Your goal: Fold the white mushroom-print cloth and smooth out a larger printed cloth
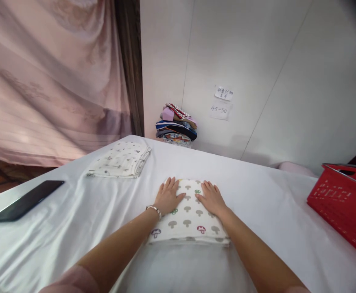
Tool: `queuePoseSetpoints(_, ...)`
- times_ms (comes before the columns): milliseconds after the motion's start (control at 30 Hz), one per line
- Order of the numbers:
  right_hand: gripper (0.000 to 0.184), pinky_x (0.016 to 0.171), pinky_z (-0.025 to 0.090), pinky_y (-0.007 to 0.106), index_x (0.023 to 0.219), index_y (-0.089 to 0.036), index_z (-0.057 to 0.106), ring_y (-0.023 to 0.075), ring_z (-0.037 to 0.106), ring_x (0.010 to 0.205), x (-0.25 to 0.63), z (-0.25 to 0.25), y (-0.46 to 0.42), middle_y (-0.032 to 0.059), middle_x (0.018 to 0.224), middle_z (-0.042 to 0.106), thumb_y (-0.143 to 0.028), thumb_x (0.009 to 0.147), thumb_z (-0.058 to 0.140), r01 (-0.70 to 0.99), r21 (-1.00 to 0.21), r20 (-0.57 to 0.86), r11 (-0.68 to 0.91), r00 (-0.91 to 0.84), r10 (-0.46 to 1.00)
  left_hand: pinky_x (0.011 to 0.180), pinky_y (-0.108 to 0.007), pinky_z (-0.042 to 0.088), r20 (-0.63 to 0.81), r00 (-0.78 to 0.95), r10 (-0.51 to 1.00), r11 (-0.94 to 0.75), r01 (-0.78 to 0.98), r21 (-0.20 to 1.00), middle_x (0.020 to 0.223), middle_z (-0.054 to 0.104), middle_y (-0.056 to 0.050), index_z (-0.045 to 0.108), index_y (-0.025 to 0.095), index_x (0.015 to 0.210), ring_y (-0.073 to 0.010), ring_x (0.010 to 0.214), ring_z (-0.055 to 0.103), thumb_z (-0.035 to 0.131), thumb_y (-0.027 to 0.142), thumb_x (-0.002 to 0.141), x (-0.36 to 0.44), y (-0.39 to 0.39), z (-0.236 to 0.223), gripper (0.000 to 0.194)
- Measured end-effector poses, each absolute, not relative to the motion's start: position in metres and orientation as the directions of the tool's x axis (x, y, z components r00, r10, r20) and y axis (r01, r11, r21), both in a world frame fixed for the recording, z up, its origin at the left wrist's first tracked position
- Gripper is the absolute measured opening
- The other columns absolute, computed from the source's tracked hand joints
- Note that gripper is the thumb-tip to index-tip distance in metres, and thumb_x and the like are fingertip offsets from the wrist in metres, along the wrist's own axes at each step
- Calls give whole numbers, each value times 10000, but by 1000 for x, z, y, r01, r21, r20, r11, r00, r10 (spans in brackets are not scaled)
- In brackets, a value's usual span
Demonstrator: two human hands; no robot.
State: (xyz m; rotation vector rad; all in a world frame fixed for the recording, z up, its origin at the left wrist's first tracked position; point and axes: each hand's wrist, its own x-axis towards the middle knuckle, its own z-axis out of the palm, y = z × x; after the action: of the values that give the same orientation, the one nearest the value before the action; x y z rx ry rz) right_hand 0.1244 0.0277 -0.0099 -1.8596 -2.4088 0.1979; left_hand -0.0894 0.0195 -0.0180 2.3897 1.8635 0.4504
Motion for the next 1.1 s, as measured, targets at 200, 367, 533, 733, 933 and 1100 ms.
queuePoseSetpoints(200,679,1068,61,388,1377,-118,269,223,114,1341,127,-19,26,98,1460,187,-558,862,215,953,-131,24,272,-271,962,1058,-447,171,154,197,968,-233,933,275,1459,217,-66,294,198,1368,-247,1346,120,290,577,832,-90,17,-18,656)
queuePoseSetpoints(367,679,1071,83,412,1368,-109,289,234,125,1339,127,-20,26,110,1454,201,-559,863,227,951,-120,48,286,-282,958,1056,-447,181,158,194,968,-238,910,340,1454,234,-57,300,211,1366,-241,1347,117,302,569,837,-92,18,-18,639)
queuePoseSetpoints(533,646,1068,128,436,1353,-111,321,243,160,1332,130,-26,24,115,1444,227,-534,869,258,941,-123,107,316,-304,947,1056,-446,198,165,189,968,-242,877,414,1455,235,-33,312,250,1359,-234,1347,129,334,556,837,-96,17,-20,606)
queuePoseSetpoints(733,627,1067,151,466,1327,-139,381,260,169,1329,135,-41,26,101,1433,261,-546,860,284,920,-143,188,364,-336,923,1062,-439,222,147,176,973,-225,861,456,1456,228,-26,307,254,1365,-245,1346,134,397,529,822,-96,13,-18,615)
queuePoseSetpoints(933,616,1058,185,494,1315,-159,408,272,203,1319,136,-53,29,94,1421,285,-553,854,301,914,-142,241,379,-340,909,1084,-366,242,143,92,985,-163,748,643,1408,339,-36,435,213,1289,-201,1314,247,404,467,841,-110,32,-21,516)
queuePoseSetpoints(1100,596,1060,196,497,1315,-185,409,273,212,1316,138,-59,30,77,1423,285,-548,852,318,906,-151,273,396,-347,897,1017,-347,341,41,-70,997,12,627,779,1302,474,-66,440,181,1276,-195,1194,431,374,464,853,-123,51,-29,513)
